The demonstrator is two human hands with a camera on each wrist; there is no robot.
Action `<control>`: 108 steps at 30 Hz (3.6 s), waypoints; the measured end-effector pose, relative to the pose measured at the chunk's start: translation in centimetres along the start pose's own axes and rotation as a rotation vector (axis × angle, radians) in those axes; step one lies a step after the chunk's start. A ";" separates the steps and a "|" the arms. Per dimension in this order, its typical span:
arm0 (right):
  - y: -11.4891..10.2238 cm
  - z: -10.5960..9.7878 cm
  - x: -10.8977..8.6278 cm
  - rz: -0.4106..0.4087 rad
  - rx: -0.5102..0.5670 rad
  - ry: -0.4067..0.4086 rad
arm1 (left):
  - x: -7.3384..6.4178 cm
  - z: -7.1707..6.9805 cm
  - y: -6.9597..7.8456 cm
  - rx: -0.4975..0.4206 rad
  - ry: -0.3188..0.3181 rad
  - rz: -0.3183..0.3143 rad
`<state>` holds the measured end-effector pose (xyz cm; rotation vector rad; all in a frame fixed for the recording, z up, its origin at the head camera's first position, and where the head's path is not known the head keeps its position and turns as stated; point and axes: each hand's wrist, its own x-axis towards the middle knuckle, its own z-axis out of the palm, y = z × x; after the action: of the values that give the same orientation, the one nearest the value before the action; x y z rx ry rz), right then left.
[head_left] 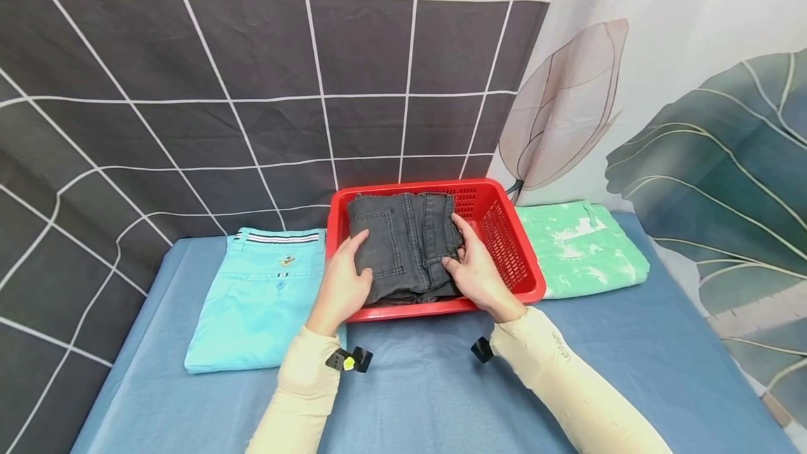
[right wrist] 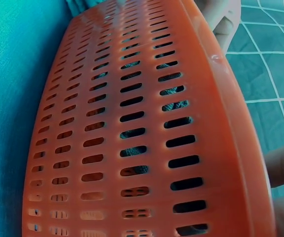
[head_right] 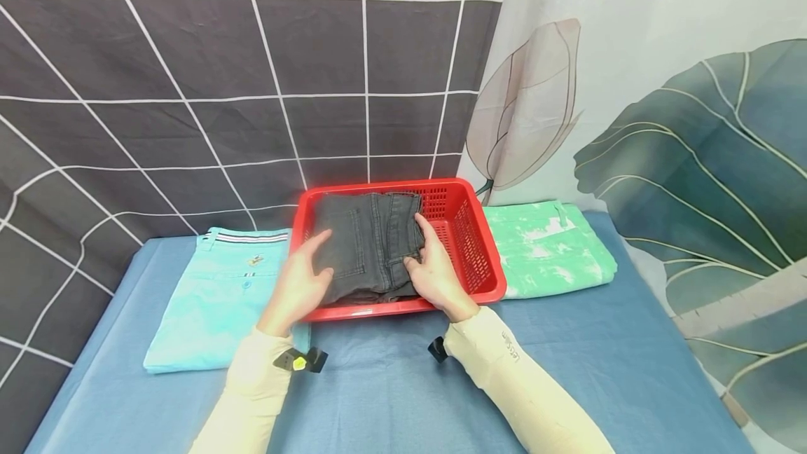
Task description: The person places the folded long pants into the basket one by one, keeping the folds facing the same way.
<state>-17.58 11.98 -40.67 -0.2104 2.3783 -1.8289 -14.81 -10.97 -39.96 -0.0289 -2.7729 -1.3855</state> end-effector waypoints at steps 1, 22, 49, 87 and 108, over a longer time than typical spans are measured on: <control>0.1 0.0 0.0 0.002 -0.004 0.000 | 0.0 0.0 0.0 0.003 -0.001 0.004; 0.3 0.2 0.3 0.014 -0.090 -0.013 | 0.4 0.6 0.3 0.079 -0.081 -0.064; 0.8 0.3 0.2 0.048 -0.129 0.002 | 0.7 1.0 0.1 0.119 -0.146 -0.119; 1.0 0.2 0.4 0.105 -0.182 -0.007 | -1.6 0.9 2.1 0.380 -0.219 -0.006; 0.8 0.6 0.5 0.158 -0.368 -0.028 | -1.1 1.1 1.2 0.480 -0.271 0.029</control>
<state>-18.03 11.55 -41.64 -0.0794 2.6092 -1.3039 -13.67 -9.35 -39.75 -0.2555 -3.2342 -0.7232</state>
